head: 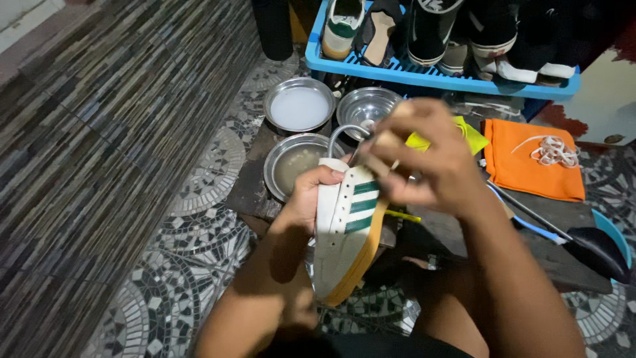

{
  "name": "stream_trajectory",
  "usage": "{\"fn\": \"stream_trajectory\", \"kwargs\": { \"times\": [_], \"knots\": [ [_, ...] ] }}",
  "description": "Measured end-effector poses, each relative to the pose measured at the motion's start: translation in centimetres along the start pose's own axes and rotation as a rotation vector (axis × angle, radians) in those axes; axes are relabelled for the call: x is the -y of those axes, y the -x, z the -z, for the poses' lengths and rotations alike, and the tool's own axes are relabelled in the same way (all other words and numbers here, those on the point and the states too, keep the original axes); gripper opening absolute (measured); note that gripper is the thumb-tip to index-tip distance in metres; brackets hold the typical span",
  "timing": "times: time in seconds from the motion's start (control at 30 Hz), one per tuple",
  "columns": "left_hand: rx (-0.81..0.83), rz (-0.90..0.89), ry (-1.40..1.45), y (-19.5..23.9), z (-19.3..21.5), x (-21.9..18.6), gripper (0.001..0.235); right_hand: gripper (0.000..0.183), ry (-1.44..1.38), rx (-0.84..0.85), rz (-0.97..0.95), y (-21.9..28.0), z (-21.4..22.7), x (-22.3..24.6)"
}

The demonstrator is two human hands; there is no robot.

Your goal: The person scrubs a white sneaker with green stripes using a small brush, then wipes the shoe with an orange cloth. They continue to scrub the shoe with the brush after wiping.

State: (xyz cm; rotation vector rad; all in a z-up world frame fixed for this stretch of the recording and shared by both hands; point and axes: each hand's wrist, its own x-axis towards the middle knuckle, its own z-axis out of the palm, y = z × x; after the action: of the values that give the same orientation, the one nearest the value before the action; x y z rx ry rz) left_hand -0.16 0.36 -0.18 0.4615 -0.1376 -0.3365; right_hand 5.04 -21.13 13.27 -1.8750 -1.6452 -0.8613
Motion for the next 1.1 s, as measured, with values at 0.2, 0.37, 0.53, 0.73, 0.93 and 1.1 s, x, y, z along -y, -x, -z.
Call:
{"fn": "stream_trajectory", "kwargs": {
  "times": [0.2, 0.37, 0.53, 0.73, 0.93, 1.1],
  "knots": [
    [-0.063, 0.070, -0.035, 0.7, -2.1, -0.6, 0.053, 0.039, 0.025, 0.066, -0.025, 0.5, 0.7, 1.1],
    [-0.135, 0.031, -0.068, 0.0, -0.3, -0.1, 0.040, 0.030, -0.026, 0.015, 0.052, -0.5, 0.4, 1.3],
    [-0.141, -0.006, -0.015, 0.0, -0.7, -0.1, 0.054, 0.042, 0.189, 0.068, -0.083, 0.6, 0.9, 1.3],
    [-0.057, -0.105, -0.067, 0.0, -0.3, 0.0, 0.050, 0.035, -0.068, 0.003, 0.001, -0.6, 0.4, 2.7],
    [-0.061, -0.057, -0.067, 0.3, -2.6, -0.5, 0.062, 0.036, 0.146, 0.078, 0.008, -0.4, 0.9, 2.7],
    [0.000, -0.077, -0.137, 0.0, -1.3, -0.5, 0.050, 0.041, 0.109, 0.041, -0.094, 0.0, -0.3, 2.0]
  ]
}}
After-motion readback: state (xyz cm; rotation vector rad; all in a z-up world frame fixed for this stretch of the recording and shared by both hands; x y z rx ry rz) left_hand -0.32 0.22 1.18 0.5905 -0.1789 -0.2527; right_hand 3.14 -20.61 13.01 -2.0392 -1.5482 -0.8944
